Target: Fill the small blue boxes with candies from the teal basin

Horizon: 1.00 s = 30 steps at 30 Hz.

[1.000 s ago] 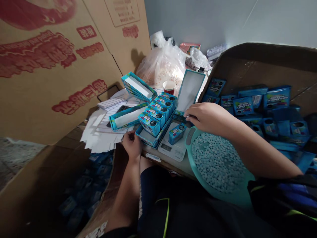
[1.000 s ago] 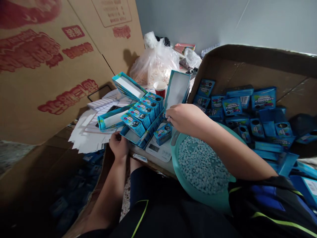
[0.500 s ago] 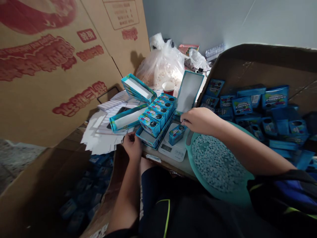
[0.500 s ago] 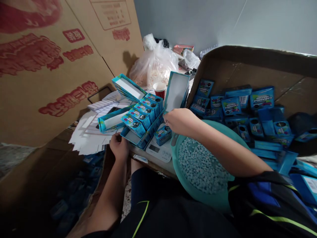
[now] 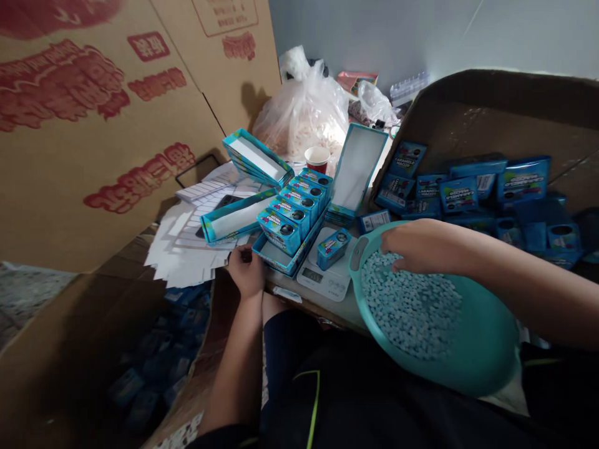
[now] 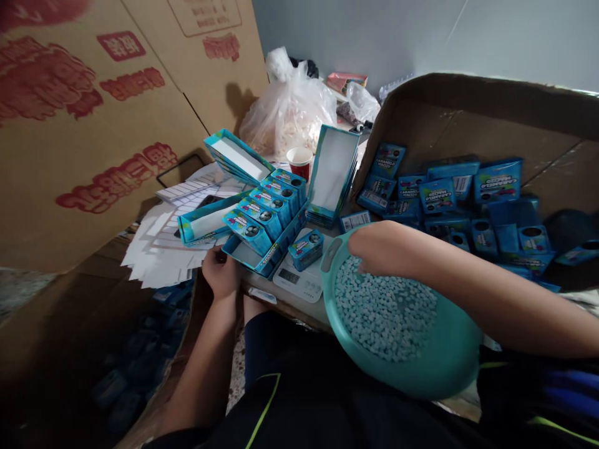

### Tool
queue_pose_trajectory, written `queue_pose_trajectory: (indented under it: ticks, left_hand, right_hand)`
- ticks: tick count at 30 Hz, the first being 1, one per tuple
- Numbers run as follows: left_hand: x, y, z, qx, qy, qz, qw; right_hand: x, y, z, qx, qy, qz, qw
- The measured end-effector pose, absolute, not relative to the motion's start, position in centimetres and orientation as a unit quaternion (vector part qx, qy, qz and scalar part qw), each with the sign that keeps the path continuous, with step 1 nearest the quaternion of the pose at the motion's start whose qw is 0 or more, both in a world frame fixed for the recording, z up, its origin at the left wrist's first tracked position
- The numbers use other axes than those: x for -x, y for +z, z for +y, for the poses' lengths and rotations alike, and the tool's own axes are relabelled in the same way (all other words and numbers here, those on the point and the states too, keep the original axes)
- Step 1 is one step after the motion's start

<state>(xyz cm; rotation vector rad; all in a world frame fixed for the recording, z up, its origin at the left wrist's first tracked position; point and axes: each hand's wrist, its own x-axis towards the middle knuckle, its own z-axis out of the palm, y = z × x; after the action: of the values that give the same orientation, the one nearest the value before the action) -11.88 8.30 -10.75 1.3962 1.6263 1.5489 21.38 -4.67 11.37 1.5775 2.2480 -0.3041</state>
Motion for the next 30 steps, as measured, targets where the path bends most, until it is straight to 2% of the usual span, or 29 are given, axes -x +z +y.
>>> queue_pose_trajectory:
  ticks: [2,5,7,9,11,14,16,19,22,24,26,30]
  left_hand:
    - [11.9,-10.9,8.3,-0.513,0.564,0.598,0.245]
    - [11.9,-11.0,8.2,-0.516,0.560,0.600,0.245]
    - [12.0,-11.0,8.2,-0.517,0.560,0.599,0.245]
    - [12.1,-11.0,8.2,-0.519,0.564,0.594,0.247]
    - [12.3,-11.1,8.3,-0.521,0.569,0.585,0.250]
    - [12.3,-11.6,8.6,-0.518,0.581,0.575,0.253]
    - [12.3,-11.8,8.8,-0.512,0.594,0.566,0.254]
    - [12.1,-11.4,8.3,-0.486,0.650,0.536,0.232]
    - [12.0,-9.9,6.4,-0.468,0.713,0.482,0.202]
    - [11.9,-8.6,4.9,-0.505,0.729,0.410,0.212]
    - [11.6,-7.4,3.6,-0.576,0.700,0.345,0.243]
    - [10.5,-5.9,2.5,-0.662,0.572,0.402,0.270]
  right_hand:
    - [-21.0,11.5,-4.4,-0.561,-0.100,0.805,0.165]
    - [-19.9,10.5,-2.9,-0.523,-0.086,0.847,0.026]
    - [-18.9,8.7,-1.4,-0.493,-0.074,0.866,-0.031]
    - [-18.1,6.7,0.2,-0.471,-0.073,0.879,-0.020]
    - [-17.5,5.8,1.5,-0.448,-0.101,0.888,0.029]
    - [-17.0,7.2,1.7,-0.399,-0.151,0.903,0.049]
    - [-16.5,9.6,0.6,-0.383,-0.157,0.910,-0.004]
    - [-14.3,13.0,-1.4,-0.406,-0.131,0.894,-0.136]
    - [-10.5,13.8,-1.9,-0.428,-0.088,0.868,-0.235]
    - [-8.0,13.0,-1.0,-0.431,-0.034,0.872,-0.228]
    - [-6.1,11.8,0.2,-0.426,0.044,0.886,-0.176]
    - [-4.4,9.7,1.8,-0.427,0.153,0.884,-0.111]
